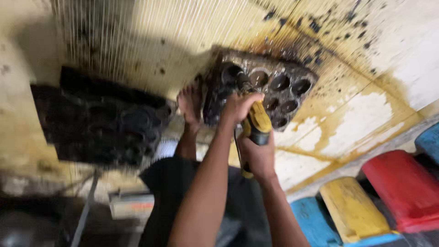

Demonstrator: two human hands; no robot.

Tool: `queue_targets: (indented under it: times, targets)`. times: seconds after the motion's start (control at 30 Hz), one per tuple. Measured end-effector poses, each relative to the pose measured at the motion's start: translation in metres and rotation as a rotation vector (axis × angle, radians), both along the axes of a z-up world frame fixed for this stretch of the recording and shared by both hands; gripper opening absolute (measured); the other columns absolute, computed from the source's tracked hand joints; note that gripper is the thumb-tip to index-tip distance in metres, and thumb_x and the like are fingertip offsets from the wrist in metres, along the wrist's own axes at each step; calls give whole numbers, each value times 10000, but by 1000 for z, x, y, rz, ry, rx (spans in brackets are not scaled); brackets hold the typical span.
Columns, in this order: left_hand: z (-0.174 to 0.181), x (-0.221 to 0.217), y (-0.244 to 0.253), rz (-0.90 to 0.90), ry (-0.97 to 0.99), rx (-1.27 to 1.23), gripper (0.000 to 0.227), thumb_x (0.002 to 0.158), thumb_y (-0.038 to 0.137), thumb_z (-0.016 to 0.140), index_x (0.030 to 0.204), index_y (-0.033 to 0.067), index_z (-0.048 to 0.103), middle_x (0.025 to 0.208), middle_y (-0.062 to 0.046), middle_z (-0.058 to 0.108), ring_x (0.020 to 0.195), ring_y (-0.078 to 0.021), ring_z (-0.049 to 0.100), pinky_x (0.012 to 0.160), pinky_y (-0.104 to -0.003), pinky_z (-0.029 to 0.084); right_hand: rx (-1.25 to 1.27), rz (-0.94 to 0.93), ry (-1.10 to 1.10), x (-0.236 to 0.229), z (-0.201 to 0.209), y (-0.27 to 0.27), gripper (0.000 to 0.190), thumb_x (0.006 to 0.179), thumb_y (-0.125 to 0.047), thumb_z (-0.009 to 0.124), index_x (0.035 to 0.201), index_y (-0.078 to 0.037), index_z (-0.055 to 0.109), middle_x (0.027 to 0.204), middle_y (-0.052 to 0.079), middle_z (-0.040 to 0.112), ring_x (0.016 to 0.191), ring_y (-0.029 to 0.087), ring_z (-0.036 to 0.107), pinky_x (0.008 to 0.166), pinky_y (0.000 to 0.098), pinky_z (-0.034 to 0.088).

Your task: The person uses a yellow power drill to clean the inside of multiple circular cavities in a metal mold. They systematically move the drill from one cavity to the next, removing dark residue from the surfaces.

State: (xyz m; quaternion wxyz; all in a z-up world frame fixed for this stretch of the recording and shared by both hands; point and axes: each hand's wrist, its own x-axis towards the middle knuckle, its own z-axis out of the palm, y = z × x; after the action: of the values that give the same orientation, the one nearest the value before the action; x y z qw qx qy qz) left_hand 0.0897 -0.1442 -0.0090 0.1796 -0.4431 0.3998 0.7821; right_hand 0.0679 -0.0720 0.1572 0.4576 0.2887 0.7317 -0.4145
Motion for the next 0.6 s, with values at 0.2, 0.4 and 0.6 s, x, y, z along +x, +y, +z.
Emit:
queue_targets:
  times: [0.2, 0.4, 0.6]
  targets:
    - [14, 1, -7, 154, -163, 42, 507, 720, 448, 764, 852, -42, 768, 810, -121, 756, 723, -188, 695, 663, -344, 525, -123, 94, -19, -9, 0, -5, 582, 759, 53, 639, 1320, -44, 515, 900, 50, 607, 695, 128, 585, 580, 279, 496]
    - [6, -4, -2, -33, -355, 19, 551, 721, 509, 769, 798, -37, 770, 763, -129, 762, 696, -192, 725, 640, -341, 538, -76, 62, -107, -18, 0, 0, 576, 729, 48, 613, 1285, -46, 498, 854, 66, 627, 660, 159, 610, 564, 295, 519]
    - [9, 0, -2, 147, -305, 138, 470, 677, 465, 797, 869, 36, 807, 828, -79, 775, 742, -173, 711, 676, -328, 538, -140, 249, 96, -19, -3, -8, 719, 717, 55, 654, 1397, -60, 451, 1069, 34, 622, 913, 111, 628, 781, 259, 538]
